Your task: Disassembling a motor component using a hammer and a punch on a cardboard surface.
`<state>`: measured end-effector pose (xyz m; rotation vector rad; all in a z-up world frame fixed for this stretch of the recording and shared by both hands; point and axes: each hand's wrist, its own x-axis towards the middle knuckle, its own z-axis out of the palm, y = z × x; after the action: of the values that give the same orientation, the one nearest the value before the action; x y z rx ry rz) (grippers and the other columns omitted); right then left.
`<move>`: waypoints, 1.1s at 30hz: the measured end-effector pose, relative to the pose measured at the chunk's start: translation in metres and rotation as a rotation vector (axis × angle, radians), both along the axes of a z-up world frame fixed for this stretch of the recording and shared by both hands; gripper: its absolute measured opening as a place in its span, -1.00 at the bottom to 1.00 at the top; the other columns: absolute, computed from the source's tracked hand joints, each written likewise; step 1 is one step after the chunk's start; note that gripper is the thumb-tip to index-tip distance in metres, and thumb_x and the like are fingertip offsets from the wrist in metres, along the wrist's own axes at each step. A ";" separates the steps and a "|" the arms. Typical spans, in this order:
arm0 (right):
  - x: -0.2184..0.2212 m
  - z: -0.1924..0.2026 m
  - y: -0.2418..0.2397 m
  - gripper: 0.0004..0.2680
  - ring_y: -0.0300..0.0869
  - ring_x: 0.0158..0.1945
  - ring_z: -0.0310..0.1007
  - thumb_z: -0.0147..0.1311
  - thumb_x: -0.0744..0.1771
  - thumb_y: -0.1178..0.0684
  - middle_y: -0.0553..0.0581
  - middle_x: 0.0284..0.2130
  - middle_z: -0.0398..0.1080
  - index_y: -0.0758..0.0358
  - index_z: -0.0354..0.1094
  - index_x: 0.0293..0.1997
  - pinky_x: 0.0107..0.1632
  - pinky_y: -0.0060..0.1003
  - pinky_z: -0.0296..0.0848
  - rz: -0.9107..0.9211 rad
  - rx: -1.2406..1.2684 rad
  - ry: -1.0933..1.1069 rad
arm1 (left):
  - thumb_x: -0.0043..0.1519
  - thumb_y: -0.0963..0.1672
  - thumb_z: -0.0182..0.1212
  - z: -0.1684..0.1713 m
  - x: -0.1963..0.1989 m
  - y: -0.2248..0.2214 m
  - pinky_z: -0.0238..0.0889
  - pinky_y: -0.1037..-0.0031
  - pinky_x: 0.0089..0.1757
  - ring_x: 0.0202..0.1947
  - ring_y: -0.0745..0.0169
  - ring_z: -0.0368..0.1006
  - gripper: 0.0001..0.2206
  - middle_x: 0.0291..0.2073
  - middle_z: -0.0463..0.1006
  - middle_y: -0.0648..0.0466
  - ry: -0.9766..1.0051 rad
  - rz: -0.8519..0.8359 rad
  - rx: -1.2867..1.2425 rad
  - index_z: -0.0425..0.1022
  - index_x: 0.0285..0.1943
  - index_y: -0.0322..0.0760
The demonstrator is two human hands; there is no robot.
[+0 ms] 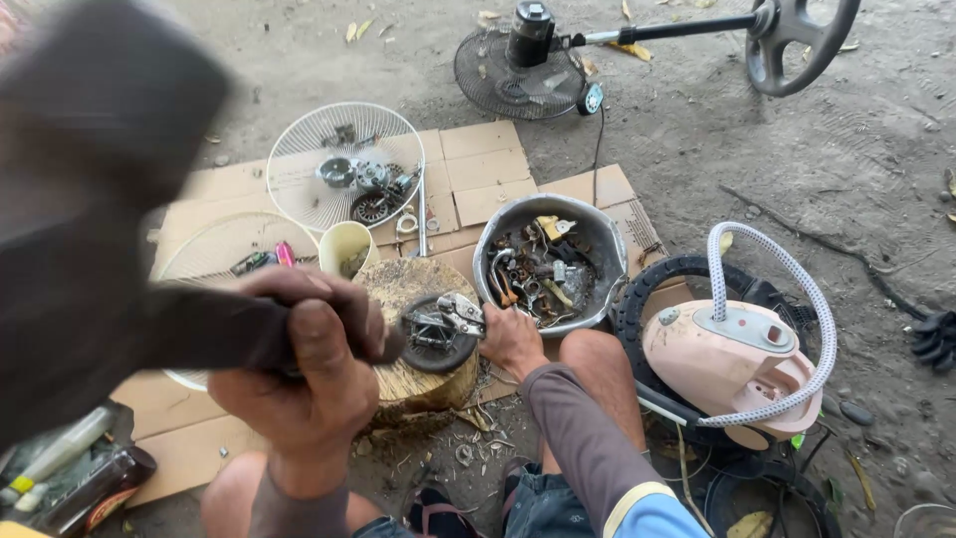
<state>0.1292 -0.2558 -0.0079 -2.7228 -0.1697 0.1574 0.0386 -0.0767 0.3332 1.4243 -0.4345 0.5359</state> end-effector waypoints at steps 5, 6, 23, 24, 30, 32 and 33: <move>0.003 -0.006 0.005 -0.85 0.36 -0.23 0.61 -0.05 0.26 0.02 0.42 -0.41 0.54 0.21 0.31 -0.20 -0.10 0.24 0.56 -0.070 0.033 0.017 | 0.39 -0.25 0.02 -0.133 0.039 0.018 0.07 0.71 -0.68 -0.71 0.51 0.05 -0.84 -0.46 0.38 0.20 -0.024 0.016 0.442 0.36 0.12 -0.32; 0.005 -0.003 0.006 -0.85 0.36 -0.23 0.61 -0.05 0.26 0.02 0.42 -0.41 0.54 0.21 0.31 -0.20 -0.10 0.24 0.56 -0.072 0.034 0.010 | 0.39 -0.25 0.02 -0.167 0.032 0.026 0.07 0.71 -0.68 -0.71 0.51 0.05 -0.84 -0.46 0.38 0.20 -0.032 0.016 0.443 0.36 0.12 -0.32; 0.002 -0.003 -0.005 -0.82 -0.16 -0.54 0.42 0.17 0.36 0.03 0.08 -0.47 0.48 0.33 0.34 -0.10 -0.47 -0.26 0.48 -0.049 0.172 0.047 | 0.42 -0.09 0.01 -0.301 -0.035 0.091 -0.01 0.51 -0.72 -0.76 0.37 0.17 -0.75 -0.66 0.32 0.18 1.000 0.109 0.607 0.47 -0.29 -0.27; 0.002 -0.006 -0.006 -0.82 -0.16 -0.54 0.42 0.17 0.36 0.03 0.08 -0.47 0.48 0.33 0.34 -0.10 -0.47 -0.26 0.48 -0.052 0.168 0.046 | 0.42 -0.09 0.01 -0.299 -0.033 0.088 -0.01 0.51 -0.72 -0.76 0.37 0.17 -0.75 -0.66 0.32 0.18 0.999 0.105 0.605 0.47 -0.29 -0.27; 0.006 -0.013 -0.004 -0.80 -0.19 -0.63 0.39 0.23 0.34 0.02 0.06 -0.53 0.48 0.34 0.33 -0.12 -0.63 -0.31 0.40 -0.011 0.129 -0.013 | 0.38 -0.06 0.05 -0.201 -0.017 0.052 -0.06 0.48 -0.72 -0.78 0.40 0.11 -0.74 -0.68 0.37 0.18 0.743 0.058 0.592 0.55 -0.15 -0.34; 0.004 -0.015 -0.006 -0.79 -0.19 -0.66 0.41 0.23 0.35 0.02 0.07 -0.53 0.52 0.36 0.33 -0.11 -0.68 -0.32 0.38 0.002 0.131 -0.073 | 0.38 -0.06 0.05 -0.145 -0.007 0.033 -0.10 0.53 -0.72 -0.81 0.46 0.01 -0.78 -0.74 0.22 0.27 0.284 0.086 0.564 0.44 -0.26 -0.23; 0.004 -0.014 -0.006 -0.79 -0.19 -0.66 0.41 0.23 0.35 0.02 0.07 -0.53 0.52 0.36 0.33 -0.11 -0.68 -0.32 0.38 0.005 0.128 -0.063 | 0.38 -0.06 0.05 -0.127 -0.005 0.026 -0.10 0.53 -0.72 -0.81 0.46 0.01 -0.78 -0.74 0.22 0.27 0.294 0.086 0.561 0.44 -0.26 -0.23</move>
<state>0.1329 -0.2617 -0.0220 -2.6012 -0.1972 0.0602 0.0336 -0.0507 0.2058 2.0346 -0.2961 0.2702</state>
